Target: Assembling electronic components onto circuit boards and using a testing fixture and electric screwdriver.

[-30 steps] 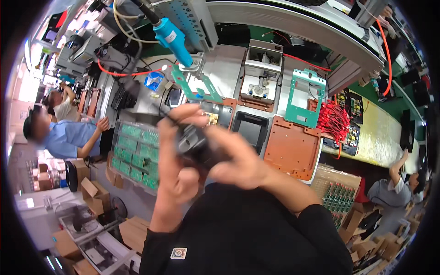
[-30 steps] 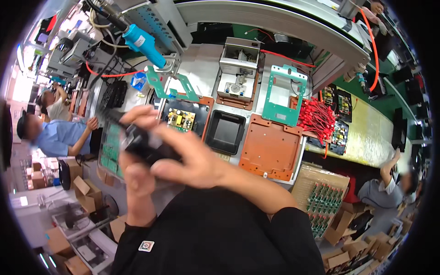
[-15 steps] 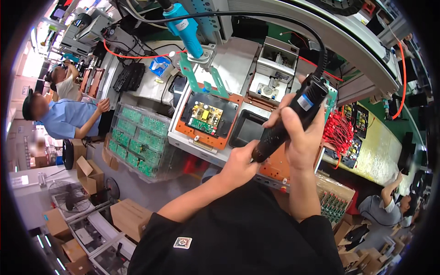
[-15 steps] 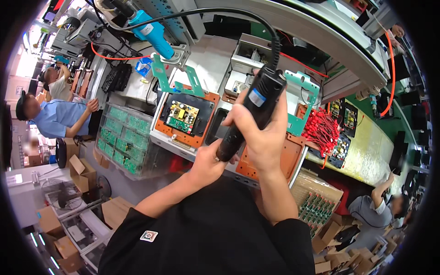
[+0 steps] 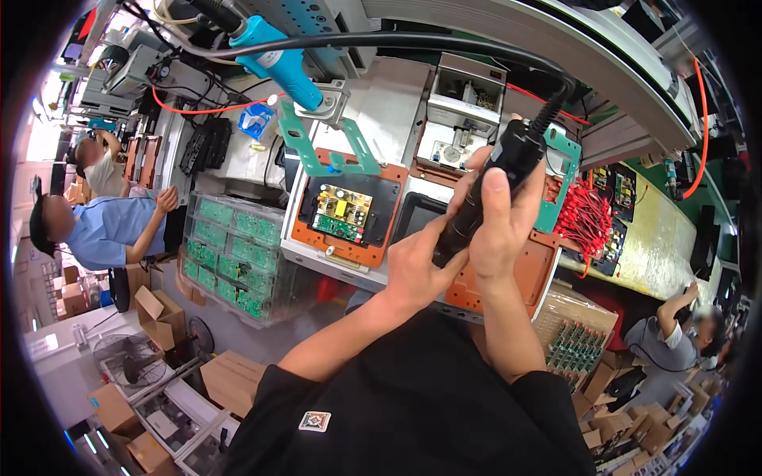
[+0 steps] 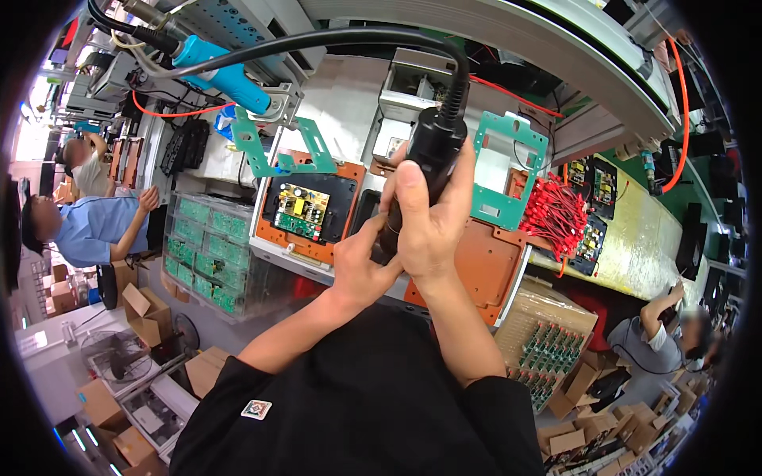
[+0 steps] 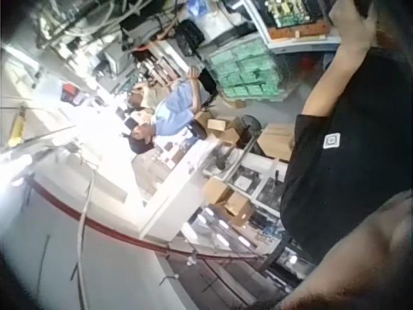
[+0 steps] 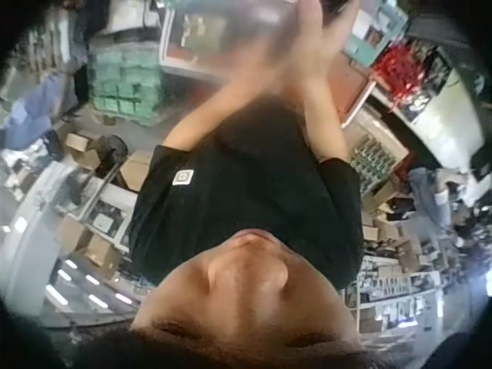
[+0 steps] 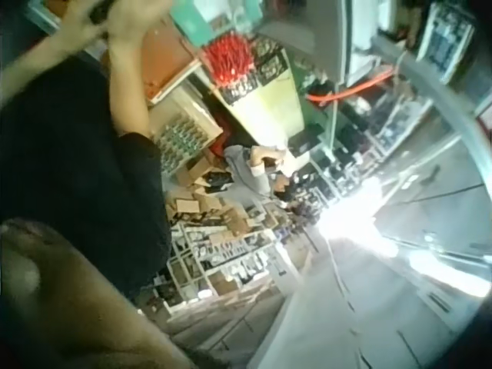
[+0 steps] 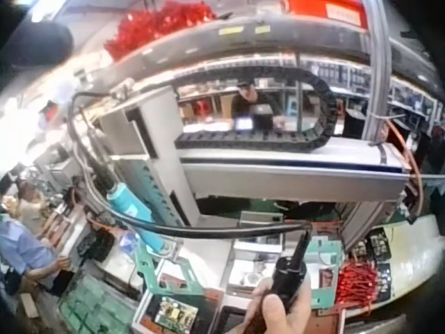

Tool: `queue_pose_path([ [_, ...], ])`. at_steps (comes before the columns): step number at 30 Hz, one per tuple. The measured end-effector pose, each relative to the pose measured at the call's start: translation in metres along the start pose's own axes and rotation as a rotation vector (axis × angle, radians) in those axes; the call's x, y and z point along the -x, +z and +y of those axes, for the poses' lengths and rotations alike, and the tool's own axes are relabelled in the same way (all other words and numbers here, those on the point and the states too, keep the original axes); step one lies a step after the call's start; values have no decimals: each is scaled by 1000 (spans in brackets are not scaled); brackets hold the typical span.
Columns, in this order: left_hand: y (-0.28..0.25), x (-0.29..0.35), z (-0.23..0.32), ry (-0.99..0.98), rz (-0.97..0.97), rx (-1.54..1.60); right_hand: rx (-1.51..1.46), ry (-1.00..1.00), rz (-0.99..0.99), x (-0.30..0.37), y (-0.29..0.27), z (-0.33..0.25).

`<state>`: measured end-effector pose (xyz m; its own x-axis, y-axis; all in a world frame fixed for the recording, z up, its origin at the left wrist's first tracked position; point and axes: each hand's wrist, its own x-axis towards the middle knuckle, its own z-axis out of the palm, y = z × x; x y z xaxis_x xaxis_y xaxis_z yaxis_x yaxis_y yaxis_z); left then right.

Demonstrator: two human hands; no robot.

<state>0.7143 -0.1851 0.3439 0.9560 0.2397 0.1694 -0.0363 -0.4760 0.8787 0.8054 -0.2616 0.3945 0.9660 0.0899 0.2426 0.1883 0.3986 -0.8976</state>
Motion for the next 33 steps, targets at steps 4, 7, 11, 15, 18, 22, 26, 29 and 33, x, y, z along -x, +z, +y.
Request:
queue_pose_path([
  [4,-10,-7,3,-9,-27,52,-130,96,-200,-17,0,0],
  [7,-32,-4,-4,64,28,77,-197,89,-278,-38,-4,-1],
  [11,-88,-6,-20,99,481,-125,-297,-72,-336,-65,12,4],
  [15,-102,-56,-28,-148,530,85,-160,-160,-414,-93,29,16],
  [18,-99,-67,-35,-376,440,302,-148,-171,-440,-103,43,29],
  [22,-103,-61,-29,-451,378,387,-145,-224,-511,-106,56,52],
  [26,-103,-62,-30,-435,379,352,-189,-206,-553,-105,61,67],
  [29,-103,-60,-30,-426,379,335,-143,-202,-571,-104,61,72],
  [33,-104,-59,-29,-434,372,344,-130,-197,-590,-104,62,66],
])
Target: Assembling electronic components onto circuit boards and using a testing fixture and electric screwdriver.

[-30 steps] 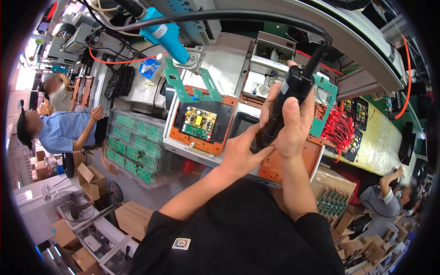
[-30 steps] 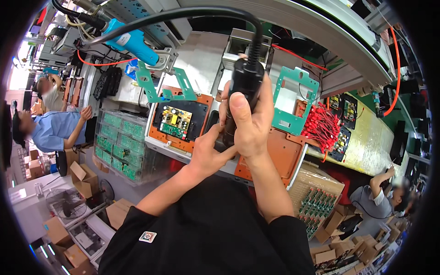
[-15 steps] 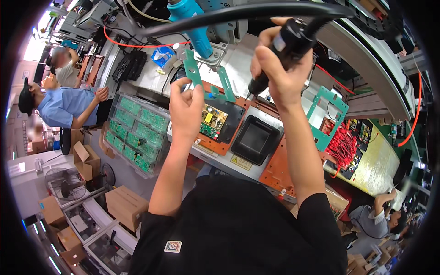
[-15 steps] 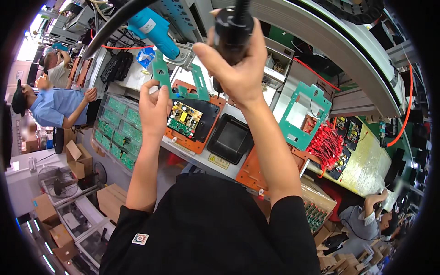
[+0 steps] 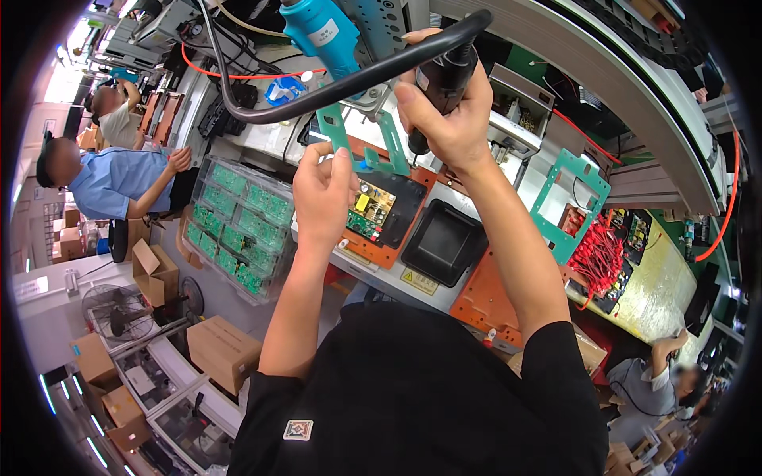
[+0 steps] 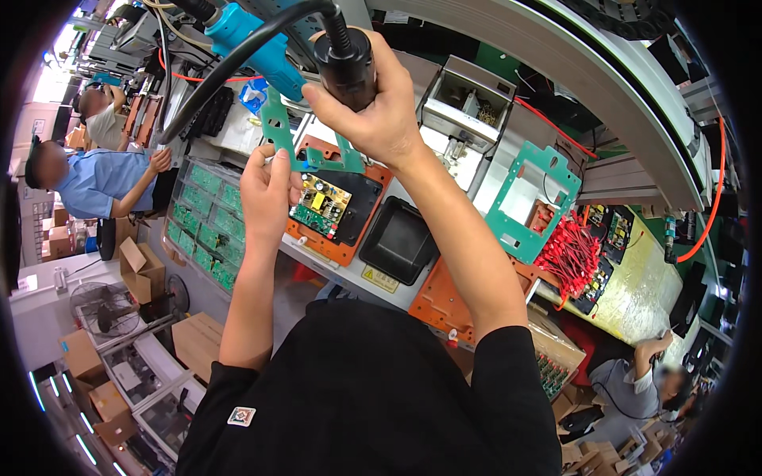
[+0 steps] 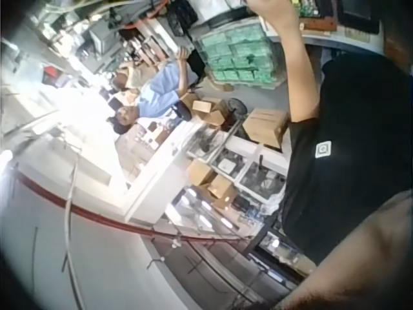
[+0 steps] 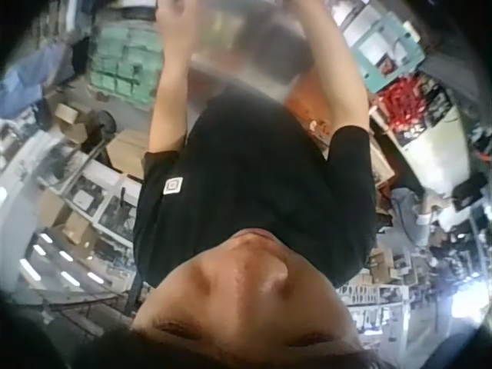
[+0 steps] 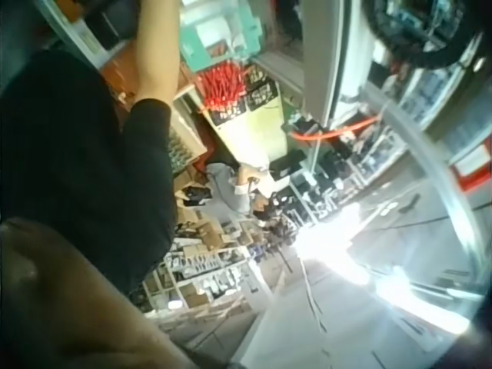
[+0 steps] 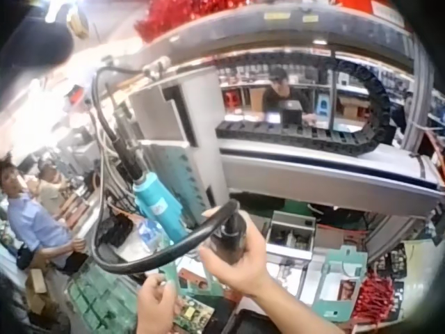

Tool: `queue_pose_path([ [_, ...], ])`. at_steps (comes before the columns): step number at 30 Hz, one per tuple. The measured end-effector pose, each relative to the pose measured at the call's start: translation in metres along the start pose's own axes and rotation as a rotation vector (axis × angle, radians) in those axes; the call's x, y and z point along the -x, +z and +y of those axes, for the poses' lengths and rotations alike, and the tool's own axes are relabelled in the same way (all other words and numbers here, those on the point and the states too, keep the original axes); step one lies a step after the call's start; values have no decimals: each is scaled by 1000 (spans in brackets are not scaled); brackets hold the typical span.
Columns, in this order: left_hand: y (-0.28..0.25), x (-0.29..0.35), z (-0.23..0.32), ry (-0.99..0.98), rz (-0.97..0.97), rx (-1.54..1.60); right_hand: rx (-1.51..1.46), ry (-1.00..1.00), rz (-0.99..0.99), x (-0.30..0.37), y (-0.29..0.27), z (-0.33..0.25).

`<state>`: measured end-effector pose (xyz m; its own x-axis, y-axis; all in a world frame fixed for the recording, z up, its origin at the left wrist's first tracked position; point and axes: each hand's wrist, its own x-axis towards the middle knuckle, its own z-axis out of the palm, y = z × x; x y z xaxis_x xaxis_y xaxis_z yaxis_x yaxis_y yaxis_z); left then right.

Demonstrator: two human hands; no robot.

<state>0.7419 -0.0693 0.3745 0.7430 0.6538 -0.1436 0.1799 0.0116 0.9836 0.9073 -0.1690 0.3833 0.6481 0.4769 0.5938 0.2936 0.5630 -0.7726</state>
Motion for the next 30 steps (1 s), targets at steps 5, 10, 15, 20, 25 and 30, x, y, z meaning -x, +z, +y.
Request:
queue_pose_path([
  [5,-1,0,2,13,-6,-18,3,-11,-38,-3,1,1],
  [10,-2,-2,-2,23,-15,-8,4,17,-61,-3,2,-1],
  [15,-2,-2,-1,15,0,-8,87,18,-119,-3,6,-7],
  [20,-3,-2,-2,24,-3,-16,57,41,-103,-1,6,-7],
  [25,-5,-2,1,46,3,-55,42,88,-153,-3,5,-6],
  [30,-7,-3,-2,28,36,-34,-90,146,-363,-2,18,-5],
])
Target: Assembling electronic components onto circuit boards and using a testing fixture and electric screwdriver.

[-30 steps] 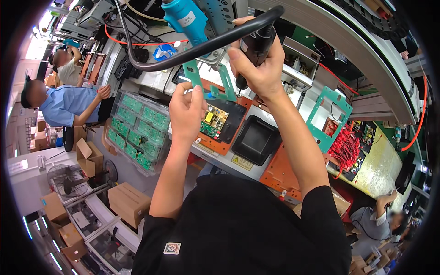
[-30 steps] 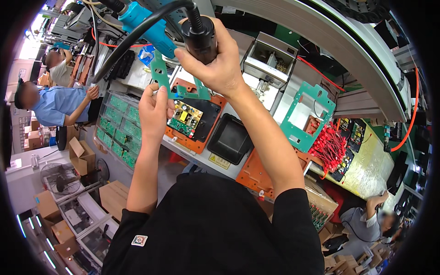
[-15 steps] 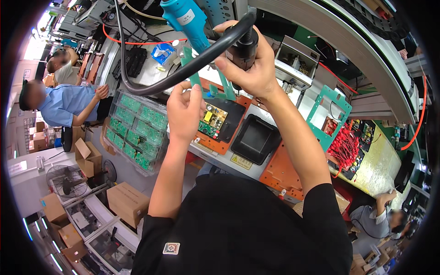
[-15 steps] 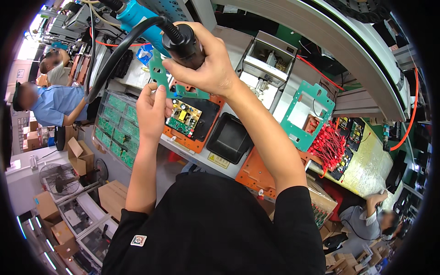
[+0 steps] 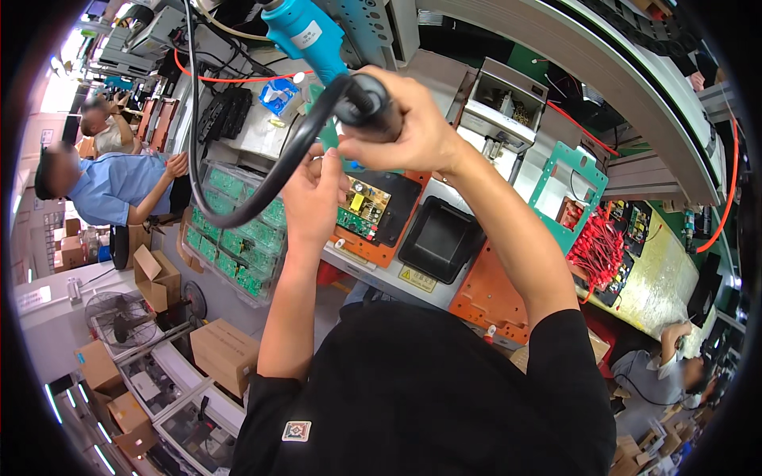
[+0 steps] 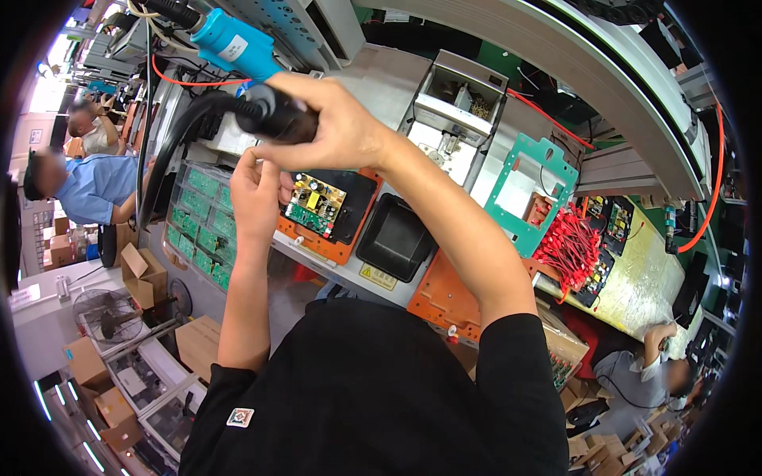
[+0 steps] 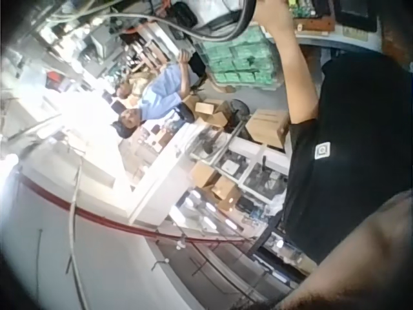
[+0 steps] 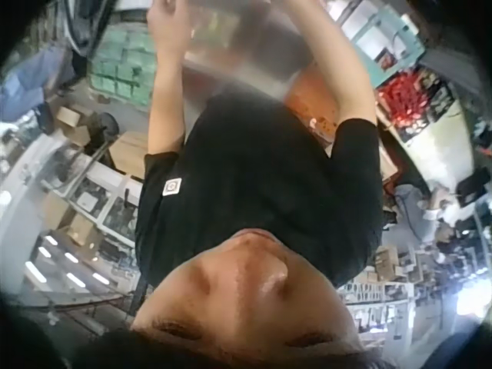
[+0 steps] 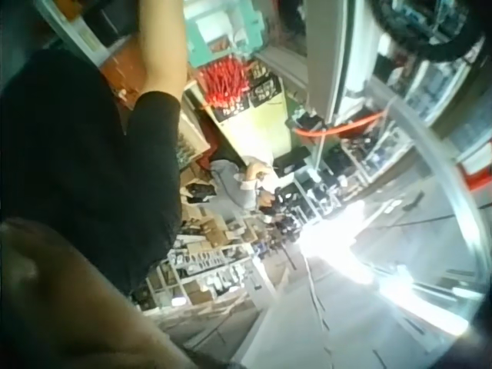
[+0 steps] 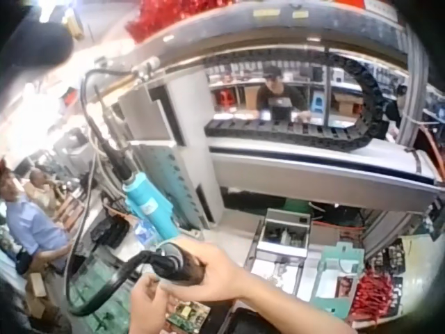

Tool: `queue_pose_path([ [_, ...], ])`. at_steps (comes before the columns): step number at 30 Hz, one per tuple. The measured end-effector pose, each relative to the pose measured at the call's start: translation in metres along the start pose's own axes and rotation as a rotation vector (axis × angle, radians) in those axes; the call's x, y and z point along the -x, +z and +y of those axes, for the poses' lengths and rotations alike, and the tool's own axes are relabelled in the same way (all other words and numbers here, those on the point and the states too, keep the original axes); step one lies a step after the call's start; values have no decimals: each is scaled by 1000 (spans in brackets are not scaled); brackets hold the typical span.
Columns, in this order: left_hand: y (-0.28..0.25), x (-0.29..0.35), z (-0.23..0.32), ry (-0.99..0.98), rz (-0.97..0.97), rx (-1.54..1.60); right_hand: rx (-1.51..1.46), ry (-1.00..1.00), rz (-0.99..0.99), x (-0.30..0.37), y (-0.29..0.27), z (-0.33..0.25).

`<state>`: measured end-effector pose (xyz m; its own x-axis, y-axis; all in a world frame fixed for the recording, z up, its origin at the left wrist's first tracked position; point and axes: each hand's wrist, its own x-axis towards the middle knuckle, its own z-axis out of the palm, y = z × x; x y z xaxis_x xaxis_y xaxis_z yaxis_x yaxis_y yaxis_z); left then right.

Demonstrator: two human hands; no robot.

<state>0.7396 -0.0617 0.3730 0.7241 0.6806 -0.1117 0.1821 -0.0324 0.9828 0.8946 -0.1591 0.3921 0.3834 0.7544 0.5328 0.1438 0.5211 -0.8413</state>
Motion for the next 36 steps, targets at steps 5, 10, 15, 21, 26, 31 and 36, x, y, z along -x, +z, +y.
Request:
queue_pose_path([
  [5,-3,-3,6,11,-26,-23,42,7,-11,0,-4,-3],
  [10,-12,-7,4,1,-36,-28,-23,-25,63,-3,2,-2],
  [15,-14,-9,2,9,-36,-28,50,-28,124,-4,6,3],
  [21,-17,-8,-5,-3,-35,11,122,-54,263,-3,3,9],
  [26,-23,13,-18,30,39,36,104,-95,373,-1,-1,8],
  [31,-7,51,-51,-2,-99,-120,49,-53,380,3,-1,9],
  [36,16,54,-64,37,-228,-234,2,-72,502,4,-3,-2],
])
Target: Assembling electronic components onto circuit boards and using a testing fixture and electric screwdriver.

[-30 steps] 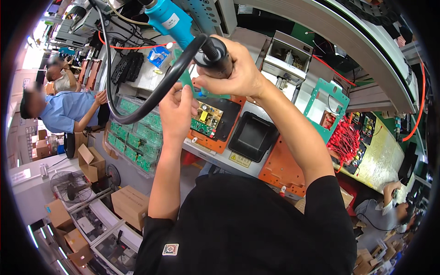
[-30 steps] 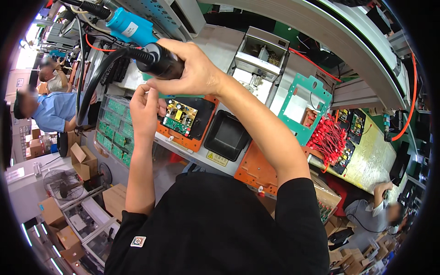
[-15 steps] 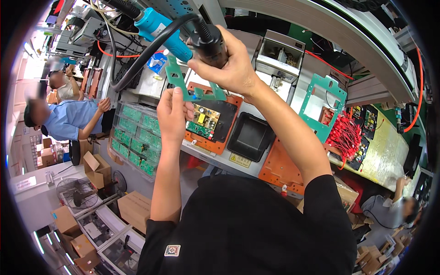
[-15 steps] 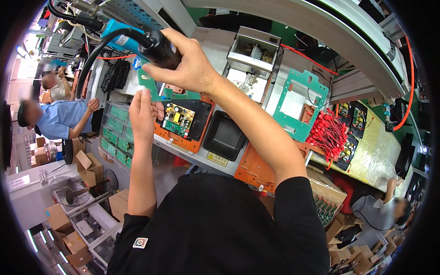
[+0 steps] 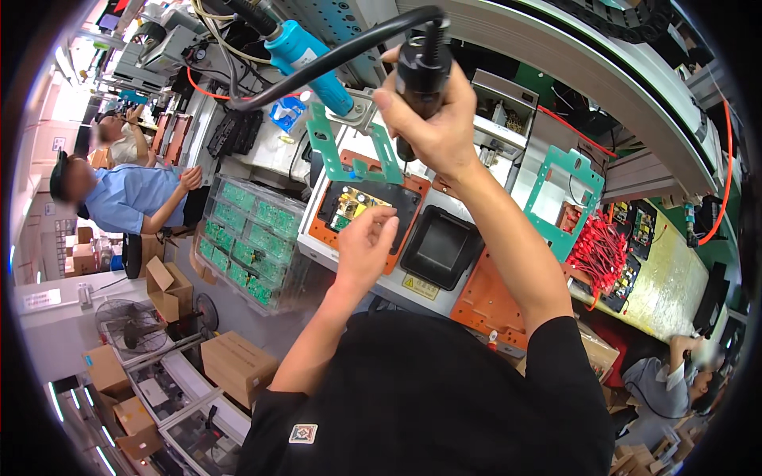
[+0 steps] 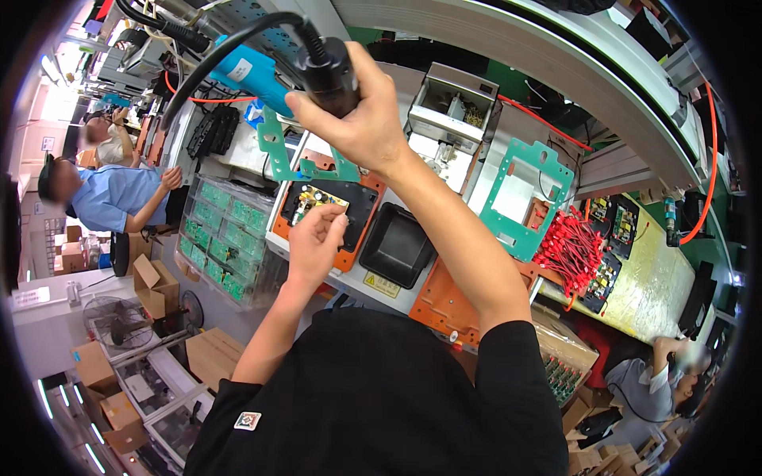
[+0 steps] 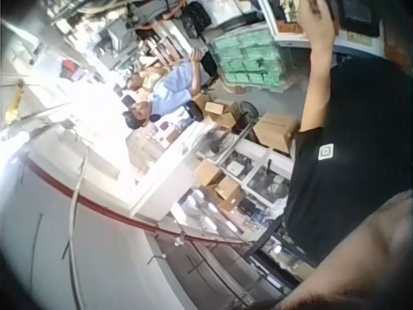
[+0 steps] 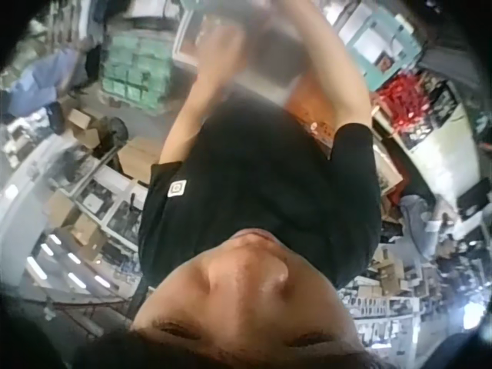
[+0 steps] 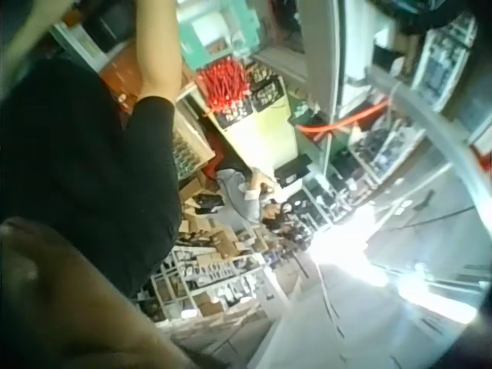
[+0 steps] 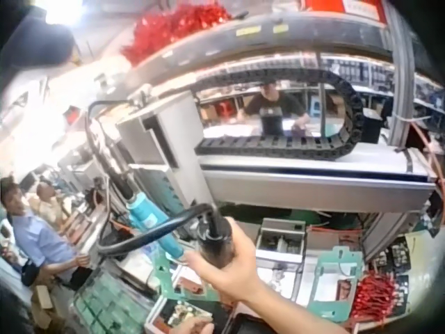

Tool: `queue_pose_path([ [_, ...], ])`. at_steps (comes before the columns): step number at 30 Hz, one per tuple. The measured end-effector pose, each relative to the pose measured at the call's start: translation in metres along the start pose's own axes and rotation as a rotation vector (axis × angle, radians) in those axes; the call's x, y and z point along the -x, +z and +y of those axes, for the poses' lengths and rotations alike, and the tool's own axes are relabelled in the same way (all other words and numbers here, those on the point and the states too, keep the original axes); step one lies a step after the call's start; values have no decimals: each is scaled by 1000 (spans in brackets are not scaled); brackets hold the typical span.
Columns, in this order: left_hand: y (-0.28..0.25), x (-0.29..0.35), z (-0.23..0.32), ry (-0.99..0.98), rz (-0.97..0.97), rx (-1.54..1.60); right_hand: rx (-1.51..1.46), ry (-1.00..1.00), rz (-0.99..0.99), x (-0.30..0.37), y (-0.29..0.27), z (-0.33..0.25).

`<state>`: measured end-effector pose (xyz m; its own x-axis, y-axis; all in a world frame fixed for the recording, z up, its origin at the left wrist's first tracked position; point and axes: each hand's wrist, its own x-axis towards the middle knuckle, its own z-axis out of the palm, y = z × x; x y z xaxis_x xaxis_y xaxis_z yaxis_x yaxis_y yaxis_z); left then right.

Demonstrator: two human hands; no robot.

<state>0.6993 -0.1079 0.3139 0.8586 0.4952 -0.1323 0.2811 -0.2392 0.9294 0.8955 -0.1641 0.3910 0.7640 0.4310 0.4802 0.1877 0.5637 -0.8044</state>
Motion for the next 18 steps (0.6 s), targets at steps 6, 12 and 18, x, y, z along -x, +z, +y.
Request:
queue_pose_path([
  [6,2,-10,-7,-57,80,22,-92,-139,324,2,-25,-39],
  [12,0,-50,1,-195,51,61,-104,-124,653,26,-34,-4],
  [18,-14,-54,-4,-236,43,-66,-106,-85,749,31,-26,8],
])
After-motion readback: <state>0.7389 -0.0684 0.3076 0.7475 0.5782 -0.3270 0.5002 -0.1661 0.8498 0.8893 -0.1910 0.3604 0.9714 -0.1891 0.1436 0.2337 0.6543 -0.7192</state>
